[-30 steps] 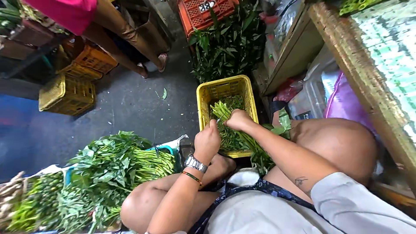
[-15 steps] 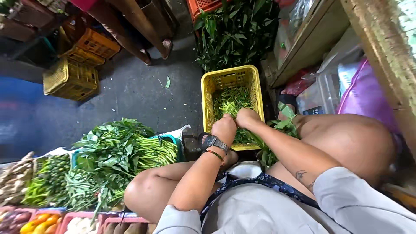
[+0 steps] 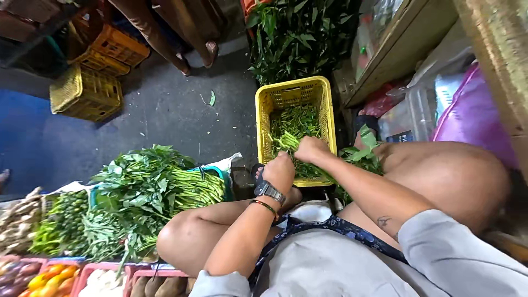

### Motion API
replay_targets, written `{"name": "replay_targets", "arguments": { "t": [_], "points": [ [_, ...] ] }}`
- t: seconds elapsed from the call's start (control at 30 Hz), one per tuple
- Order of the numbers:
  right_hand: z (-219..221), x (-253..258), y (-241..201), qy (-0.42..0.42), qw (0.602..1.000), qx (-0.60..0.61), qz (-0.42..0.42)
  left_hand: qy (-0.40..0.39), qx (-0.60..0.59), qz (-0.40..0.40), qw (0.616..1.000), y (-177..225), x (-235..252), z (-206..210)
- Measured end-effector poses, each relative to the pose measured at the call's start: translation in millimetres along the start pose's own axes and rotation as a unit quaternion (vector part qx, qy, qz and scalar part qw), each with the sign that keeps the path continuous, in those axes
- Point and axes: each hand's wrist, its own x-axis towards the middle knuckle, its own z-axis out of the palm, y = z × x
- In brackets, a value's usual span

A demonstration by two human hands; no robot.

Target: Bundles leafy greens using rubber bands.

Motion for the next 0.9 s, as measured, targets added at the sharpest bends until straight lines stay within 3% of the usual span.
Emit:
{"name": "replay_targets", "arguments": {
  "t": [0.13, 0.27, 0.4, 0.6, 0.7, 0.77, 0.83, 0.9],
  "points": [
    [4, 3, -2, 0.0, 1.0, -0.007, -0.01, 0.017, -0.038, 0.025, 0.999, 0, 10, 10],
    [-3, 8, 8, 0.006, 1.0, -0.007, 0.001, -0.017, -0.005, 0.015, 1.0, -5, -5, -1],
    [-1, 5, -3, 0.005, 1.0, -0.005, -0.02, -0.015, -0.021, 0.022, 0.999, -2, 15, 5],
    [-46, 4, 9, 0.053, 0.98, 0.174, -0.075, -0.085, -0.011, -0.028, 0.996, -45, 8, 32],
    [-64, -17, 9, 0.049, 0.942, 0.243, -0.226, -0.008, -0.077, -0.048, 0.996, -65, -4, 5],
    [-75, -39, 10, 0.05, 0.899, 0.273, -0.339, 0.1, -0.189, -0.02, 0.977, -78, -14, -20],
    [-82, -53, 13, 0.068, 0.857, 0.292, -0.42, 0.249, -0.294, 0.065, 0.921, -77, -30, -43],
    [-84, -64, 12, 0.086, 0.822, 0.332, -0.455, 0.355, -0.304, 0.166, 0.868, -52, -54, -72]
  ]
}}
